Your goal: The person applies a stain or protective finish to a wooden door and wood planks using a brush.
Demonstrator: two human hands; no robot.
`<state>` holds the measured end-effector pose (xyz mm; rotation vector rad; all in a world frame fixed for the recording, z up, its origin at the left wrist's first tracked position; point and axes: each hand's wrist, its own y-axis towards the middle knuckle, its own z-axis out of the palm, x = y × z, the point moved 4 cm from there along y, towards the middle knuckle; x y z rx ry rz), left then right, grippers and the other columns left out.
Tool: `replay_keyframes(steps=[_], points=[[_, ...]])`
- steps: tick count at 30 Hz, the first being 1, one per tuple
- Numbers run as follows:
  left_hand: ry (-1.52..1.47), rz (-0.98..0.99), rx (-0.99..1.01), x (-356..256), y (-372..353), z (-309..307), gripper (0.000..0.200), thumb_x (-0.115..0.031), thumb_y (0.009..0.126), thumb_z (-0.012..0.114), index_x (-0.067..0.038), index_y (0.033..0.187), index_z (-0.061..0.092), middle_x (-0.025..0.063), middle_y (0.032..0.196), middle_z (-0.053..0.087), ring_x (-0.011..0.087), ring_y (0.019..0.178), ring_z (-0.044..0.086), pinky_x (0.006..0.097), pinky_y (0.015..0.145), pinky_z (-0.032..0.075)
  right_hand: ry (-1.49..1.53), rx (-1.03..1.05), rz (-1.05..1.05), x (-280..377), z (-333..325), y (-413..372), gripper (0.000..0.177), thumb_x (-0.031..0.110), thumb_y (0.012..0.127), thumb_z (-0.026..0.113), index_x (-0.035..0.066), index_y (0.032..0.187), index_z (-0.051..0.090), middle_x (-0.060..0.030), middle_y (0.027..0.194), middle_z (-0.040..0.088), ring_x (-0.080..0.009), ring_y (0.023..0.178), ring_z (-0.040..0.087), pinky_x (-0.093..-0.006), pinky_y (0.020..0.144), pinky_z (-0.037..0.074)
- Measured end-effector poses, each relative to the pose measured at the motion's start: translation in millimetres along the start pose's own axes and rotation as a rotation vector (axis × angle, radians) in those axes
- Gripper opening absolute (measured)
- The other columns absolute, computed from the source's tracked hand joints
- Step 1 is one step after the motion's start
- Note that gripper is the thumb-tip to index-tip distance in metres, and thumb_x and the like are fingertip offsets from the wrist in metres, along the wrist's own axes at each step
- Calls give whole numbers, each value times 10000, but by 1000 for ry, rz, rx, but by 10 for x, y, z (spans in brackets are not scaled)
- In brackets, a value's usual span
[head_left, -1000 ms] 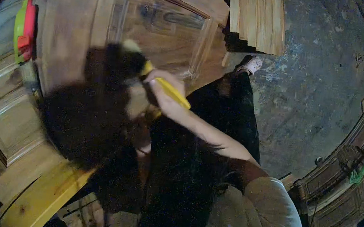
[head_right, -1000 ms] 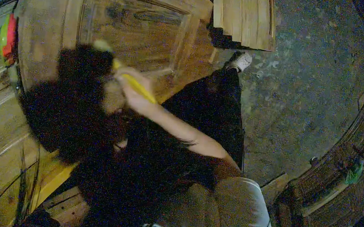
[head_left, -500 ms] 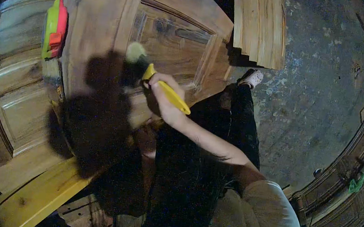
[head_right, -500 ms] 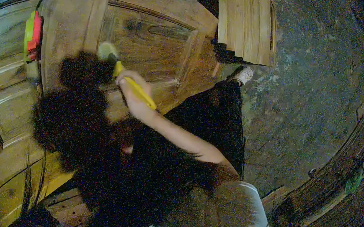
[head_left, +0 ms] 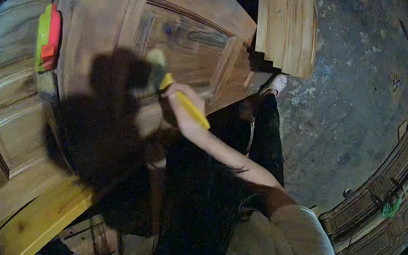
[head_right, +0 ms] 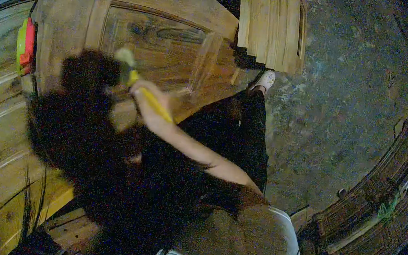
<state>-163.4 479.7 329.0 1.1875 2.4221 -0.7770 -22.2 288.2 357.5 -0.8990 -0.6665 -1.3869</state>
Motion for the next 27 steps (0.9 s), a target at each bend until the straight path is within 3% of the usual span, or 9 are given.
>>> replay_keyframes(steps=[5,6,8,12,15,19,20,24,27], points=[[-6,3,-9,-12,-48,-14,273,-196,925,441,17,980,603,150,863,639,276,754,601,374,701,453,-204,-146,-156,-260,-418,117,146,151,895,551,14,935,586,-46,873,597,-117,818,546,-258,749,441],[-4,4,-11,-6,-63,-10,275,-198,925,441,18,976,604,150,859,640,276,751,601,375,699,453,-137,-211,107,-587,-653,129,158,171,900,558,25,955,587,-28,880,589,-95,798,534,-239,713,437],[-13,10,-14,-18,-56,-3,278,-200,925,442,20,969,607,151,851,641,276,744,602,375,695,454,-201,-234,36,-1037,-1113,170,164,183,918,541,51,1011,569,1,865,573,-59,754,514,-193,645,414],[-29,19,-34,-44,-65,22,285,-205,924,443,24,954,611,152,836,642,276,731,602,377,686,454,-109,-178,186,-787,-968,197,137,159,915,533,62,1010,551,8,855,534,-61,758,482,-201,655,400],[-38,19,-39,-66,-52,30,291,-209,924,444,26,943,615,153,824,643,275,721,602,378,679,454,-135,4,56,-54,-389,223,144,187,901,547,70,983,563,5,916,528,-85,818,473,-235,733,395],[-41,21,-37,-84,-60,19,300,-214,923,446,30,929,620,154,808,645,275,708,602,379,671,454,-87,140,-15,-50,-312,301,167,211,904,553,58,968,580,-8,951,551,-90,853,491,-240,767,404],[-45,18,-32,-76,-56,28,302,-215,923,446,31,925,621,155,805,645,275,705,602,379,668,454,-124,95,-122,-184,-460,353,180,214,910,549,58,995,575,-9,980,565,-94,892,508,-242,797,408],[-63,25,-43,-80,-91,39,312,-220,923,447,35,911,626,156,789,647,274,692,602,381,660,454,-74,-266,85,-731,-1061,479,177,218,918,539,86,1034,562,14,949,557,-84,853,511,-224,770,410],[-65,85,-79,-117,-96,51,319,-224,922,448,38,900,629,157,777,648,274,682,603,382,653,455,-88,-164,147,-399,-824,469,181,231,917,538,92,1029,565,14,935,552,-73,856,495,-213,749,401]])
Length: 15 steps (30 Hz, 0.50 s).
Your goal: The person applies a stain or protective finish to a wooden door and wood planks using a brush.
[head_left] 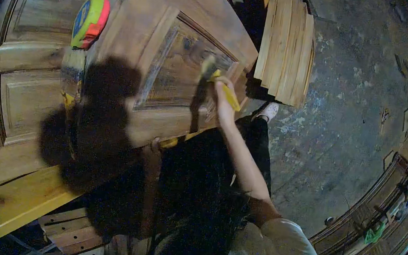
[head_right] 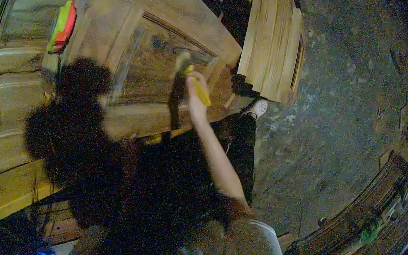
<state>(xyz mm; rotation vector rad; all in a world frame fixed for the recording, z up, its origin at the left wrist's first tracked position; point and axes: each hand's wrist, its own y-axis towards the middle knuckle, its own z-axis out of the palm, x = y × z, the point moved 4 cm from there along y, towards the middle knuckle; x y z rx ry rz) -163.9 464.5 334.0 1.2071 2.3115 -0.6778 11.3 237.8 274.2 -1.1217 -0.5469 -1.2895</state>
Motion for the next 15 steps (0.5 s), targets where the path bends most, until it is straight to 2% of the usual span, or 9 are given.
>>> replay_keyframes(steps=[4,5,7,8,9,11,13,14,15], points=[[101,100,-71,-176,-24,-34,340,-238,920,451,47,871,631,159,759,648,278,653,600,386,643,454,-98,417,-226,875,672,-298,207,258,915,535,74,1003,570,0,929,566,-91,866,497,-242,772,400],[115,79,-65,-229,-20,-59,354,-248,918,453,53,853,629,160,752,647,281,635,597,390,639,454,-96,421,-227,854,686,-285,207,258,915,535,74,1003,570,0,929,566,-91,866,497,-242,772,400],[-18,-120,110,33,54,-9,344,-259,911,473,43,840,623,165,713,627,262,600,585,385,621,453,-55,287,-249,669,593,-238,202,248,921,527,71,1007,573,-4,945,570,-97,885,503,-241,790,406],[-25,-112,107,-19,62,2,344,-259,911,473,43,840,623,165,713,627,262,600,585,385,621,453,-58,219,-171,453,434,-167,200,242,923,528,70,1013,576,-11,967,572,-101,905,511,-249,792,421],[-56,-28,20,-112,7,-2,332,-260,907,483,35,842,620,155,706,617,249,585,576,379,611,453,-136,130,-200,296,235,-92,203,237,921,540,70,1032,569,-11,979,574,-100,906,521,-249,786,433],[-95,43,-62,-76,-46,-1,321,-262,904,492,27,844,618,146,698,608,235,570,568,372,601,454,59,38,9,-213,-148,71,212,255,916,555,92,1052,554,-14,955,577,-91,834,542,-217,742,440],[602,751,-299,-246,-84,-19,315,-264,901,502,29,876,613,121,708,597,203,546,555,336,561,457,79,7,40,-478,-364,109,192,240,921,546,91,1041,552,-25,955,579,-95,814,552,-210,728,448],[594,751,-302,-303,-106,-10,315,-264,901,502,29,876,613,121,708,597,203,546,555,336,561,457,74,8,34,-523,-391,122,192,240,921,546,91,1041,552,-25,955,579,-95,814,552,-210,728,448],[218,332,-180,-482,-56,-109,319,-264,900,505,36,881,609,120,722,598,191,538,551,321,543,454,-92,35,29,-460,-331,87,187,234,918,548,87,1033,554,-25,951,577,-96,807,550,-209,714,447]])
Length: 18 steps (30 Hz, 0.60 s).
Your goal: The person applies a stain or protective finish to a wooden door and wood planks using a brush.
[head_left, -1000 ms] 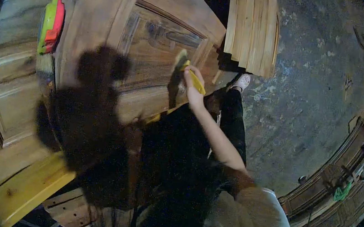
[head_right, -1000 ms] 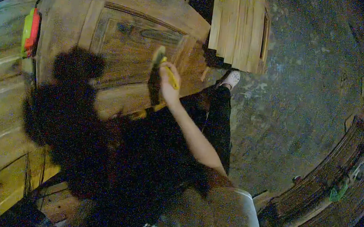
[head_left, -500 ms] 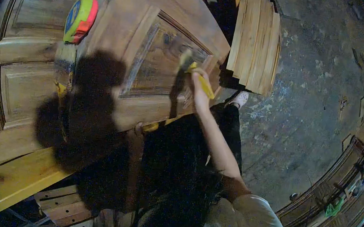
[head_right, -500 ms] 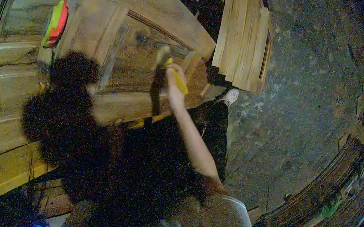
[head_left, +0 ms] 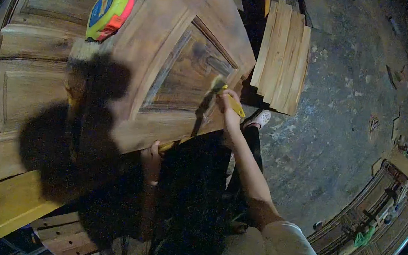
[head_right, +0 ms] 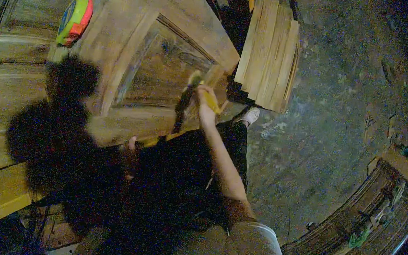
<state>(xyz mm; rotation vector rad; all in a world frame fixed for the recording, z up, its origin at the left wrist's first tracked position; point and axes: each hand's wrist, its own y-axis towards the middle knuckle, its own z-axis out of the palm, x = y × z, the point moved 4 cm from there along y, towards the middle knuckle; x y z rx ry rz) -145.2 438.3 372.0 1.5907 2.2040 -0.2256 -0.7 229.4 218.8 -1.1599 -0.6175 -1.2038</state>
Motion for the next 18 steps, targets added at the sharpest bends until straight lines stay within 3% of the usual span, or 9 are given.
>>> replay_keyframes(steps=[2,5,7,10,11,12,14,17,18], points=[[-361,-442,110,108,-2,70,323,-264,899,508,44,886,605,118,736,600,179,530,548,306,525,452,122,71,-10,357,319,-126,180,232,905,561,72,987,560,-15,921,559,-87,805,519,-218,705,428],[-402,-422,208,269,-80,169,335,-264,899,507,57,870,598,122,710,587,167,518,541,293,501,443,-97,218,-131,1212,653,-356,162,205,894,569,67,978,563,-5,912,557,-98,893,497,-240,809,393],[-396,-687,264,108,0,58,324,-253,897,505,56,860,598,123,680,582,164,507,540,296,502,441,-62,339,-184,1266,804,-376,159,219,903,557,72,964,551,-4,895,532,-87,842,477,-250,761,407],[-372,-541,207,83,34,44,332,-250,898,500,62,843,601,115,622,573,159,494,540,300,500,437,-28,178,-211,825,580,-227,165,222,904,558,76,980,545,0,899,530,-91,828,482,-241,736,412],[-368,-548,214,84,23,64,332,-250,898,500,62,843,601,115,622,573,159,494,540,300,500,437,20,109,-113,442,394,-128,172,222,904,561,90,1013,536,-4,916,539,-96,829,506,-231,717,429],[-390,-628,182,103,13,94,338,-251,899,499,64,839,606,113,606,574,158,489,540,299,498,434,128,19,-177,156,260,-44,174,221,907,561,110,1036,528,-11,932,550,-99,836,530,-222,693,445],[-416,-714,155,166,-76,138,343,-252,899,498,66,834,611,110,591,575,158,485,541,299,495,431,123,-83,3,-344,-24,51,181,223,912,555,113,1053,527,-21,962,555,-105,861,544,-228,707,458],[-174,-301,101,155,-37,117,362,-269,902,497,65,833,620,105,584,580,152,488,541,290,492,425,0,-66,-47,-131,82,5,182,230,915,548,112,1053,525,-24,969,551,-96,865,532,-223,713,450],[-271,-464,137,144,1,102,361,-271,902,501,59,828,626,105,584,582,151,489,542,289,488,425,-16,-65,-93,110,254,-57,170,215,913,545,100,1039,537,-21,970,547,-86,857,514,-213,743,428]])
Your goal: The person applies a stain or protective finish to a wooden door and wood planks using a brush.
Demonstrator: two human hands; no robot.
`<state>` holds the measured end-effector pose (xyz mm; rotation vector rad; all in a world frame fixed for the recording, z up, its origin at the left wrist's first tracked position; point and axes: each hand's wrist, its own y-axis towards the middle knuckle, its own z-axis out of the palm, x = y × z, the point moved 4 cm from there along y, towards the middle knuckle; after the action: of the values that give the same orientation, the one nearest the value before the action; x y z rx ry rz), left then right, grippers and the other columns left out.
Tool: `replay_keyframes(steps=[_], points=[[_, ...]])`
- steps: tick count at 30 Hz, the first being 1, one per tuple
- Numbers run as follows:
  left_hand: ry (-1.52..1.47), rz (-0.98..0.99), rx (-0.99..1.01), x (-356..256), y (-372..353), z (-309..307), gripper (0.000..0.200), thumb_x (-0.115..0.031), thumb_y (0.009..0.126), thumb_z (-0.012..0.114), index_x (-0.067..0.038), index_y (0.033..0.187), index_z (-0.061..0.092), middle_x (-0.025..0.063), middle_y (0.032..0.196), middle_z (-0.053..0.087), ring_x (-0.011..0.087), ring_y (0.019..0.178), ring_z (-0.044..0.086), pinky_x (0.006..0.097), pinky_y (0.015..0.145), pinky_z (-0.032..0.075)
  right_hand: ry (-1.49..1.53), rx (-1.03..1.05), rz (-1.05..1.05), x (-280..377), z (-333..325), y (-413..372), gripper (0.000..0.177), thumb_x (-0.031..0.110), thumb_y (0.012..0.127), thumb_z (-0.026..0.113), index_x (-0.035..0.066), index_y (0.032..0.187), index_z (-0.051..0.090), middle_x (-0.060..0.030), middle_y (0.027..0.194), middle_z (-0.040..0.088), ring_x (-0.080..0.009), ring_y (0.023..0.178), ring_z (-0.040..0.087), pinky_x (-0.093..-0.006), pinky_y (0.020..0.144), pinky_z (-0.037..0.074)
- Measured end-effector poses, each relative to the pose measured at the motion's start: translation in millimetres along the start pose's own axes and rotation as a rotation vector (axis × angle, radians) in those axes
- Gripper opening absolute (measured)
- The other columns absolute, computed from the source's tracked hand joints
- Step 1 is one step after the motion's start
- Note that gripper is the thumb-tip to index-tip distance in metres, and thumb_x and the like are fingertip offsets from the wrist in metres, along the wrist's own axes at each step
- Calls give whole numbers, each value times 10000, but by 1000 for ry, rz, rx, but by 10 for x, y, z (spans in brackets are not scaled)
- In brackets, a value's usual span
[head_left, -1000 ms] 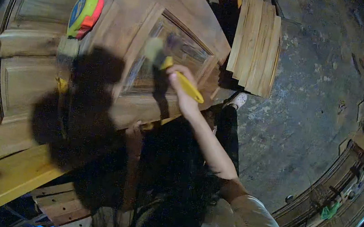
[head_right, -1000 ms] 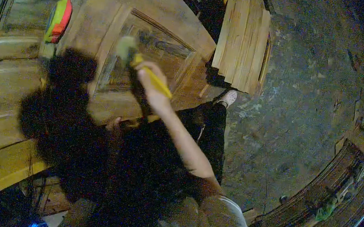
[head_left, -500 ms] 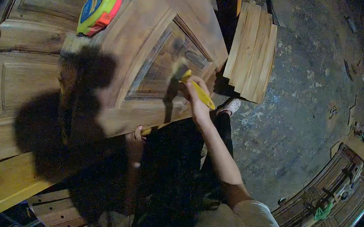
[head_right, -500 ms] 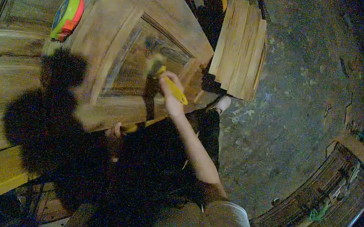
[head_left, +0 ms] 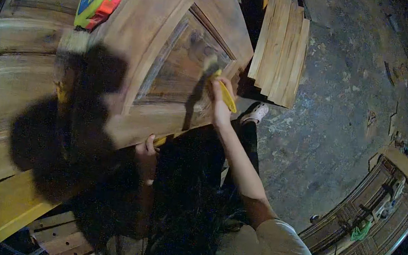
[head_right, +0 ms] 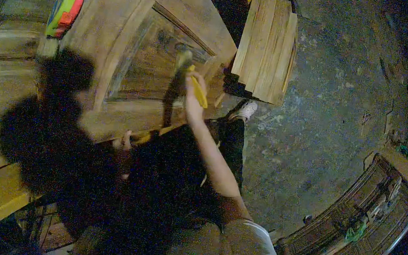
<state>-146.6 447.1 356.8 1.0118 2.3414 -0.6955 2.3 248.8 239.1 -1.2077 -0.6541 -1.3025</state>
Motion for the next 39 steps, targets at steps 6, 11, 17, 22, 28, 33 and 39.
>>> replay_keyframes(steps=[6,11,17,22,28,33,39], points=[[-100,-139,62,174,-36,-17,335,-268,904,514,33,835,643,100,600,589,143,479,538,298,460,424,10,201,-169,1062,573,-132,141,187,899,566,84,995,572,0,915,558,-77,834,500,-208,733,417],[-51,-183,157,412,90,96,294,-261,903,518,-3,895,658,111,649,601,152,456,538,307,450,425,36,-3,-82,187,39,155,177,209,905,566,89,1036,565,-21,937,572,-98,813,547,-242,743,482],[-51,7,123,298,123,87,290,-242,897,511,12,892,650,183,642,600,234,454,568,367,497,446,-152,172,-398,1317,579,-19,154,211,922,546,72,980,582,25,768,536,-56,685,467,-192,603,363],[-14,103,162,77,94,-67,322,-305,880,535,-6,909,649,194,662,610,351,535,593,438,591,455,-222,187,-514,1524,652,-5,163,217,919,555,71,985,582,17,812,561,-79,741,514,-211,653,403],[65,139,197,319,300,99,591,-455,889,477,7,547,613,140,512,591,337,566,617,433,645,485,-576,907,-722,1637,738,-752,494,24,630,610,78,1117,550,-164,1008,623,-331,945,610,-366,822,474],[73,95,146,537,424,230,528,-452,879,495,10,664,632,140,560,613,343,605,622,446,633,473,-686,1002,-736,1746,655,-487,442,20,654,586,79,1092,565,-138,1036,625,-296,952,610,-338,834,460],[24,48,207,339,297,96,509,-442,886,492,15,717,640,148,594,620,330,621,628,440,622,473,-706,676,-616,1825,559,-310,437,-14,638,589,52,1069,575,-131,1064,617,-282,992,594,-327,844,453]])
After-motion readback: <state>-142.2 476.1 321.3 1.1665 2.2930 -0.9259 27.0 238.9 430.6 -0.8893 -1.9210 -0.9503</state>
